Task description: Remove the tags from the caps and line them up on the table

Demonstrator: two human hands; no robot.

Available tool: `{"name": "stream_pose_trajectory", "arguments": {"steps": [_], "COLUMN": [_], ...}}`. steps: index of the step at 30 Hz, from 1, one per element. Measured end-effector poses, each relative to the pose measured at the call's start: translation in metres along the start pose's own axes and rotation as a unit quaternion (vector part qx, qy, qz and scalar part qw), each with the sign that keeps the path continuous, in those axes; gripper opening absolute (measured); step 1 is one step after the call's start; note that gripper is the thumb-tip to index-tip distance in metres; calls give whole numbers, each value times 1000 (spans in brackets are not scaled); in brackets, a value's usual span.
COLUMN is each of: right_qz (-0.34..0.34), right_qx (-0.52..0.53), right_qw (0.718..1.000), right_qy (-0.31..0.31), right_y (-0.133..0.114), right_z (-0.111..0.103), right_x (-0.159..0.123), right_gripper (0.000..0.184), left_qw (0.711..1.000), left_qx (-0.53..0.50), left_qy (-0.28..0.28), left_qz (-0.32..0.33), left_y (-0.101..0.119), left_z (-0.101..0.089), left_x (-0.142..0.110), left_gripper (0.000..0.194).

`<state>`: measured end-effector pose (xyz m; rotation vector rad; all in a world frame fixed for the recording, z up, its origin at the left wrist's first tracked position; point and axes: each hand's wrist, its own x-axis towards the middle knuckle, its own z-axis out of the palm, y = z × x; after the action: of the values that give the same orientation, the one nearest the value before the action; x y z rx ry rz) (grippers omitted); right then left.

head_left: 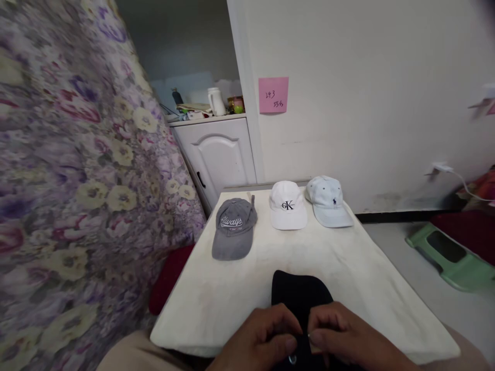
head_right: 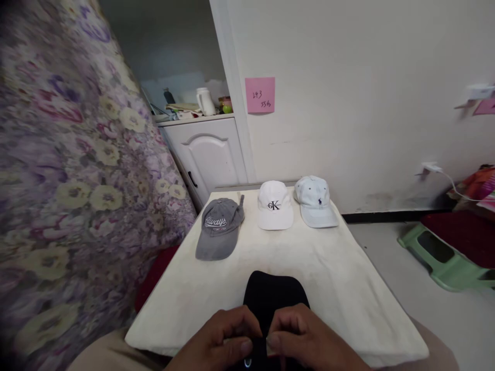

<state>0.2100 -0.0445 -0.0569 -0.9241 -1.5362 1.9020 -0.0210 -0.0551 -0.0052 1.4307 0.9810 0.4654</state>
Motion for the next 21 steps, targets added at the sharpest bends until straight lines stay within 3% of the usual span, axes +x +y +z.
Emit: {"name": "stream_pose_trajectory", "arguments": {"steps": [5, 7, 16, 21], "right_qz": [11, 6, 0, 7], "right_qx": [34, 37, 41, 16], "right_qw": [999, 999, 999, 1000], "right_qy": [29, 32, 18, 22], "right_y": [-6, -8, 1, 0], "right_z": [0, 0, -4, -4], "right_x": [-3, -4, -3, -1], "right_gripper": [34, 35, 30, 29], "left_qw": [997, 994, 979, 974], "left_qx": [0, 11, 143, 156], "left_qy": [47, 72, 147, 140], "left_qz": [-60, -77, 10, 91], "left_y": [-1, -4, -11, -17], "left_z": [-1, 2, 12, 11], "left_x": [-9, -8, -9, -4], "left_gripper": [65, 73, 52, 38]}}
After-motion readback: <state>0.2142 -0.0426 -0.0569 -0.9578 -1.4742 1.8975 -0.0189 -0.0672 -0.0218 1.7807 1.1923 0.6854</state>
